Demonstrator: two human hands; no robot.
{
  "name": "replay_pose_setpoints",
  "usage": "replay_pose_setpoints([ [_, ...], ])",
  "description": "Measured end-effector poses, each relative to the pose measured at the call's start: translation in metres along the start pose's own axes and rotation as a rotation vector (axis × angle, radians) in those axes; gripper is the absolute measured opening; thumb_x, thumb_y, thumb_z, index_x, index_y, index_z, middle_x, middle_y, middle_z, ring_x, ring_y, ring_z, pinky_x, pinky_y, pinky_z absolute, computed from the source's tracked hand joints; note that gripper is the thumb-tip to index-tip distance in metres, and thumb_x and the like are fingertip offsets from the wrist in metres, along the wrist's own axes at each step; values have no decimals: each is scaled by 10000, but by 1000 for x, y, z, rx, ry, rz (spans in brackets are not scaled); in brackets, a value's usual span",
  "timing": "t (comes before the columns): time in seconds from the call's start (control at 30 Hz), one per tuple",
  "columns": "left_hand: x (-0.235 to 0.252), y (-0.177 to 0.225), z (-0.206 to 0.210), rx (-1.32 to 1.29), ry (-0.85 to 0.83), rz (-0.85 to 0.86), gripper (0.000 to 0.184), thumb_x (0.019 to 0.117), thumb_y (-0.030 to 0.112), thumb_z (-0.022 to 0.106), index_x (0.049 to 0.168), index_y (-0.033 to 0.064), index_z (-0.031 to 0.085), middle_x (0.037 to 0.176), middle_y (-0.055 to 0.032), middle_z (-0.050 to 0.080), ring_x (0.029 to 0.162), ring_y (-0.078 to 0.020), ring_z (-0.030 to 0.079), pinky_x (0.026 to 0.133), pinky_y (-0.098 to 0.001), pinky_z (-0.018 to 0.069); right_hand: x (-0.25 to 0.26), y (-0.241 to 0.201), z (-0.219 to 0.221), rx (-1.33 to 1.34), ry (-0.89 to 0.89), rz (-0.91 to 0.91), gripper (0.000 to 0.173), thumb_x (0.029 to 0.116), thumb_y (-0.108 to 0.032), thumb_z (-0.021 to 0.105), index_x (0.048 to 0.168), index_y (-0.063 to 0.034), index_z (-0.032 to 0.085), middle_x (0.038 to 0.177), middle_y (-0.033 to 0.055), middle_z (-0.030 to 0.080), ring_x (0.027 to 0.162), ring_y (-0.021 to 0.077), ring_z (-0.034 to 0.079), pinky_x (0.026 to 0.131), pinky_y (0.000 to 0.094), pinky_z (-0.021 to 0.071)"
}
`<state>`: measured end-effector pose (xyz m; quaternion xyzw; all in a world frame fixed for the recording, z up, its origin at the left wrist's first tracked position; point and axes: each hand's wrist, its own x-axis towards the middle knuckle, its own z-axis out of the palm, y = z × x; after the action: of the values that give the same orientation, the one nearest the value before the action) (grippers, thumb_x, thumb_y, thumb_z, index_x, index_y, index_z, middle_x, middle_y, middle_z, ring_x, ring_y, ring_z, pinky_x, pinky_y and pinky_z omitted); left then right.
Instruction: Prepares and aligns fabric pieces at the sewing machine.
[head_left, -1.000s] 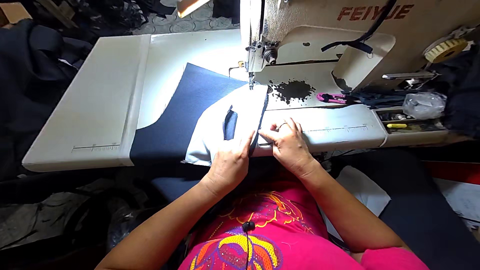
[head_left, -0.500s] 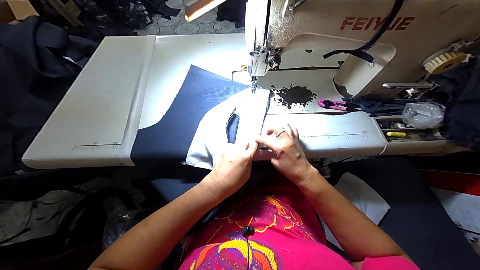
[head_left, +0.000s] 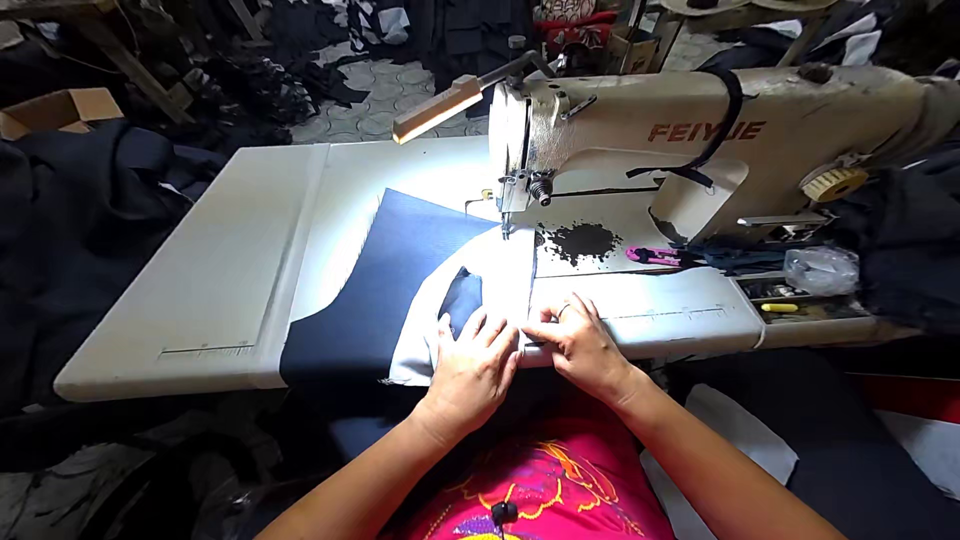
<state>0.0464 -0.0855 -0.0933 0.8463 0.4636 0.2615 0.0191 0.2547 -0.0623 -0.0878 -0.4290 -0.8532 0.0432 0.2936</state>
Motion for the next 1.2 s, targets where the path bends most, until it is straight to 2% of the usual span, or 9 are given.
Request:
replay_pose_setpoints([
  [0.17,9,-8,4,-12,1,-3,506,992,507,518,1267,128,709,1339,-74,682,1366,-359,547,1056,-795,299,10,7,1,32,-43,31,426,818,27,586,1112,-184,812,1019,139,700,1084,363,624,959,578,461],
  [0.3,7,-8,7,9,21,-9,459,964,418,533,1278,131,707,1344,-53,684,1367,-344,551,1046,-793,310,7,7,1,20,-46,38,463,826,26,565,1149,-204,803,1000,131,704,1060,353,636,941,571,471],
  [0.6,32,-28,16,-67,-58,-33,631,979,610,436,1346,153,669,1423,-60,625,1455,-379,430,1045,-836,227,28,17,-3,-5,-111,97,441,856,14,580,1196,-178,786,1027,173,704,1081,382,632,971,596,447],
  [0.67,46,-36,17,-107,-59,-12,569,974,519,474,1306,111,688,1400,-106,633,1440,-399,440,1043,-802,277,41,24,-2,0,-137,107,409,870,6,592,1192,-156,785,1068,196,697,1144,406,613,1039,628,410],
  [0.73,61,-44,13,-120,-77,8,462,957,355,494,1260,79,709,1353,-120,655,1395,-385,488,1062,-692,374,55,29,-3,1,-175,138,384,895,-18,587,1194,-161,781,1104,184,689,1181,395,592,1025,617,412],
  [0.8,75,-51,9,-105,-110,20,406,929,224,526,1252,61,710,1335,-140,653,1354,-388,515,1024,-670,406,69,33,-4,-10,-197,161,338,926,-38,617,1191,-166,782,1131,165,694,1181,376,592,993,600,431],
  [0.87,89,-57,6,-110,-176,-13,394,942,139,564,1311,62,680,1396,-149,617,1402,-396,469,1042,-710,367,81,40,-2,-22,-210,158,396,898,12,607,1211,-161,775,1163,167,686,1196,381,580,990,607,428],
  [1.03,123,-77,6,-68,-239,-72,376,978,105,525,1321,115,679,1404,-106,614,1398,-362,480,1033,-749,326,102,53,10,-120,-210,201,438,960,-2,557,1319,-193,717,1214,193,654,1234,395,562,1013,618,419],
  [1.2,141,-91,11,-67,-215,-66,370,993,103,504,1317,84,679,1378,-134,617,1369,-380,491,991,-729,358,86,47,15,12,96,142,304,952,-1,579,1209,-29,738,1142,200,680,1147,364,627,1030,516,491],
])
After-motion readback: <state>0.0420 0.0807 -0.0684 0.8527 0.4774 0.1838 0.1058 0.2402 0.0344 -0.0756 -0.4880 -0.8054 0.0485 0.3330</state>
